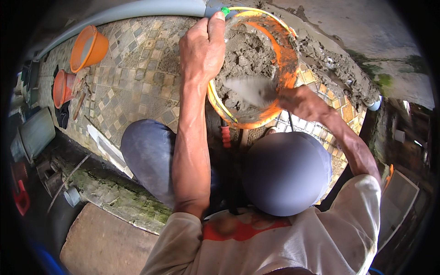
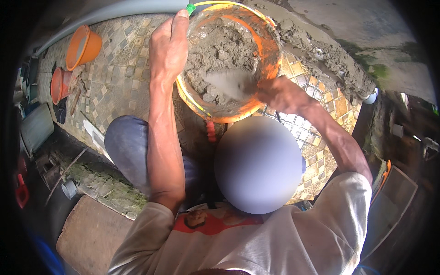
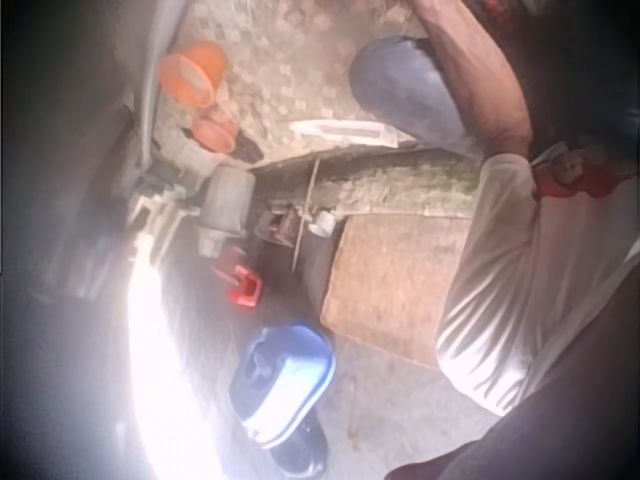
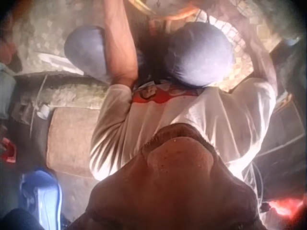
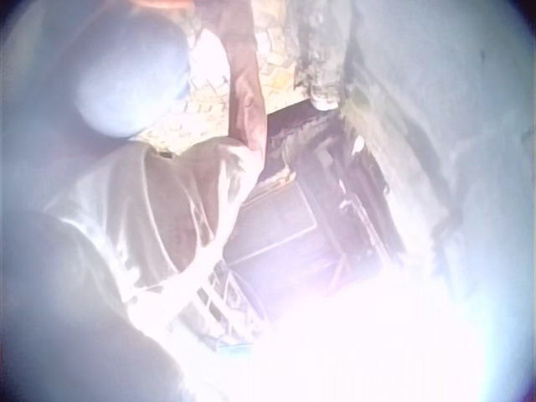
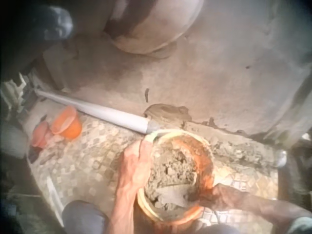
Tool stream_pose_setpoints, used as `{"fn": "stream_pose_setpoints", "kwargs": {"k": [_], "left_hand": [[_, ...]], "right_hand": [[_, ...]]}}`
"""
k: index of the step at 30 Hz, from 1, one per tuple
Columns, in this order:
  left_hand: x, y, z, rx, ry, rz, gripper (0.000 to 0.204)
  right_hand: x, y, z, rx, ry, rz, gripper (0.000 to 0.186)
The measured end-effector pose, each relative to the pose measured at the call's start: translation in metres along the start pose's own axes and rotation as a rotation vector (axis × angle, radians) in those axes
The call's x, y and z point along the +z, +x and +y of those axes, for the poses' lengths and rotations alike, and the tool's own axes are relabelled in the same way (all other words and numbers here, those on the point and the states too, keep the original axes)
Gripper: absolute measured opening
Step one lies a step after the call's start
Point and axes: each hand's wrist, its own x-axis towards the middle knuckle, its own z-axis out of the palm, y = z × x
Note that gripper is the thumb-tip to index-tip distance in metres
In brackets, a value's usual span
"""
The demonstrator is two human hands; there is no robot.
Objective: The person applies cement plaster to a wall around a plastic pipe using a trowel and mixes cement in a bucket.
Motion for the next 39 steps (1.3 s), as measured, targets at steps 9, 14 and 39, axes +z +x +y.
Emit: {"fn": "stream_pose_setpoints", "kwargs": {"k": [9, 14, 39], "left_hand": [[-0.005, -0.004, -0.001, -0.005, -0.012, 0.022, 0.048], [0.006, -0.01, -0.008, 0.016, -0.02, 0.105, 0.048], [-0.034, 0.02, -0.072, -0.233, -0.286, 0.113, 0.06]], "right_hand": [[-0.034, -0.011, 0.038, 0.019, -0.891, -0.104, 0.024], [0.074, 0.049, 0.083, -0.289, -0.163, -0.005, 0.028], [0.055, -0.063, -0.02, 0.149, 0.92, 0.36, 0.027]]}}
